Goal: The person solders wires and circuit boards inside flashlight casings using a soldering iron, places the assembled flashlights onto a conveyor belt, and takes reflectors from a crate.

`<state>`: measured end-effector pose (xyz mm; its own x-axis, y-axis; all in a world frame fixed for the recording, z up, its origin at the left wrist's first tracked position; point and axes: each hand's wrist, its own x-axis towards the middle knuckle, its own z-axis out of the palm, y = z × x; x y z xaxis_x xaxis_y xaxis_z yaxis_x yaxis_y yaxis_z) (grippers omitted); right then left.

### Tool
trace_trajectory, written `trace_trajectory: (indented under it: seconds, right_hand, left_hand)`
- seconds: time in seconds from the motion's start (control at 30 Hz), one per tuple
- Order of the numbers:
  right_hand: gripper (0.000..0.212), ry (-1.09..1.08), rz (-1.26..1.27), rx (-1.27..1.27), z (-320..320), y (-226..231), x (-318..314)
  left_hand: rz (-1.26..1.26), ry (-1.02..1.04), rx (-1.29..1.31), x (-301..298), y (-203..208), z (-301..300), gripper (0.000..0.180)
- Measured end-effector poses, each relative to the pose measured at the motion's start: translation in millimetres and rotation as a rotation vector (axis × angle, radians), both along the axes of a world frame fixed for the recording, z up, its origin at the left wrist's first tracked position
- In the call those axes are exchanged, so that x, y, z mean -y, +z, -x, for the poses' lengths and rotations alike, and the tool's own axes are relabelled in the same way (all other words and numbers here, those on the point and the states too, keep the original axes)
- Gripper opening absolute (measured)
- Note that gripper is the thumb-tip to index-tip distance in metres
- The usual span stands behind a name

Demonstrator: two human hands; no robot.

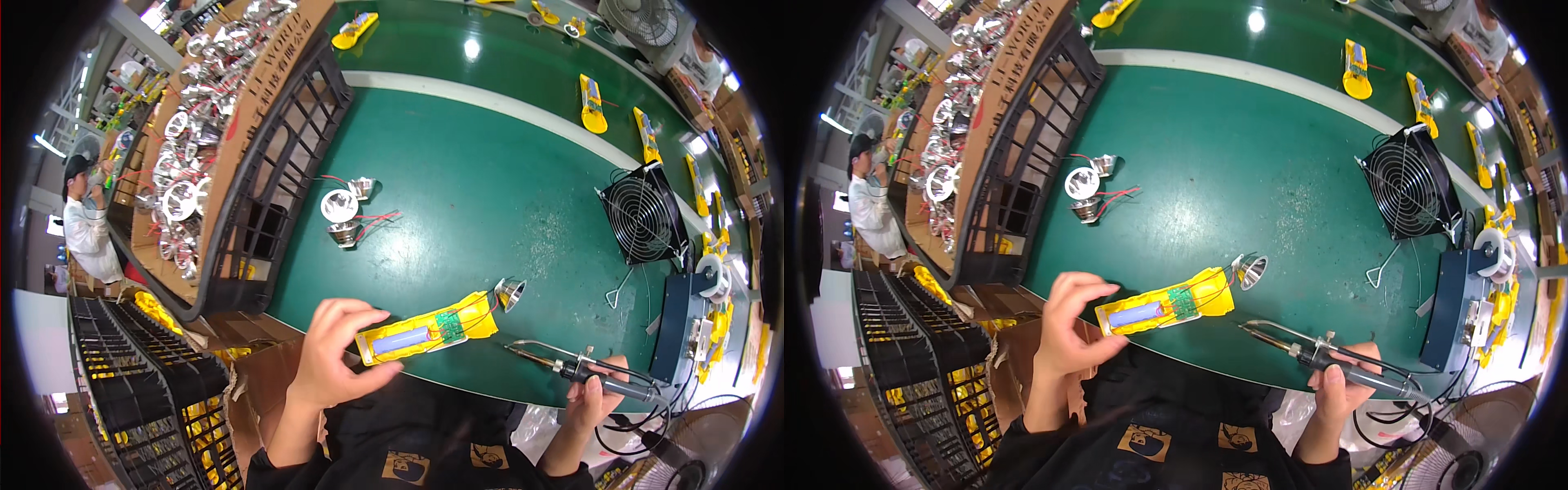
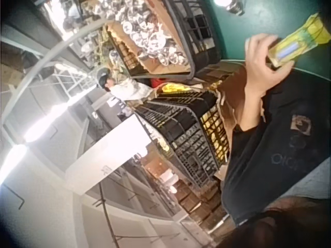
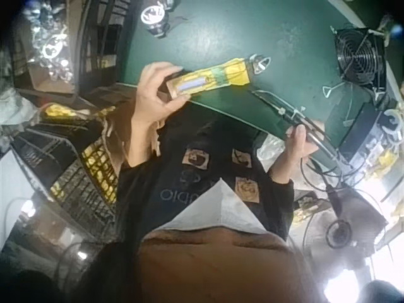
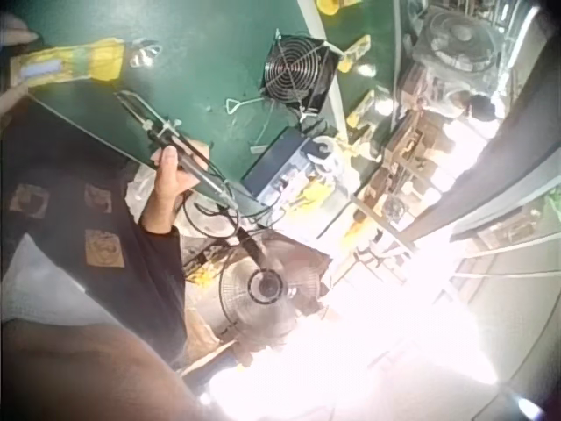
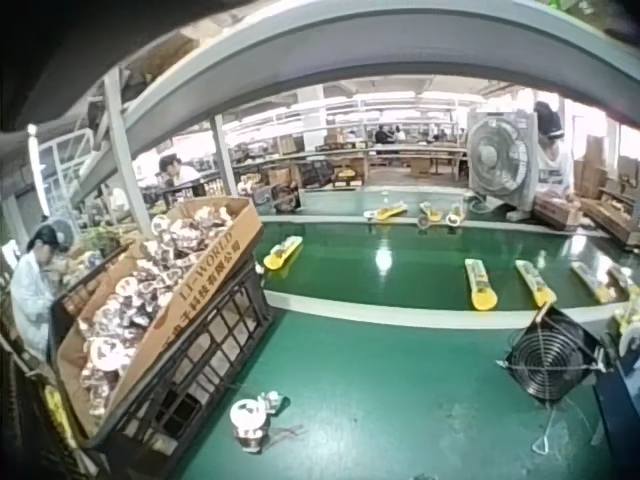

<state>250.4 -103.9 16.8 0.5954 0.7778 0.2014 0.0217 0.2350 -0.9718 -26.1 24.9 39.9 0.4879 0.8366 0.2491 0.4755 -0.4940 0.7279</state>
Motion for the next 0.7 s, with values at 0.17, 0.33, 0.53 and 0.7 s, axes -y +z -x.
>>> trace_trajectory:
  seconds: [0.17,0.33,0.53,0.7]
  right_hand:
    - [0.023,-0.027,-0.032,-0.190,-2.2,-26.3,22.7]
    - [0.022,-0.117,-0.033,-0.265,2.9,-39.0,28.4]
    - [0.018,-0.198,-0.065,-0.429,-6.1,-59.5,41.4]
    - [0.019,-0.025,0.279,-0.390,-8.1,-23.1,40.1]
  left_hand:
    - [-0.093,-0.073,-0.338,10.7,-11.5,-7.7,0.054]
    - [0.049,0.019,-0.139,-23.5,4.8,-40.1,0.045]
    - [-0.120,0.133,0.012,-165.4,28.2,-139.6,0.038]
    - [-0.262,0.337,-0.028,-319.3,13.3,-214.6,0.036]
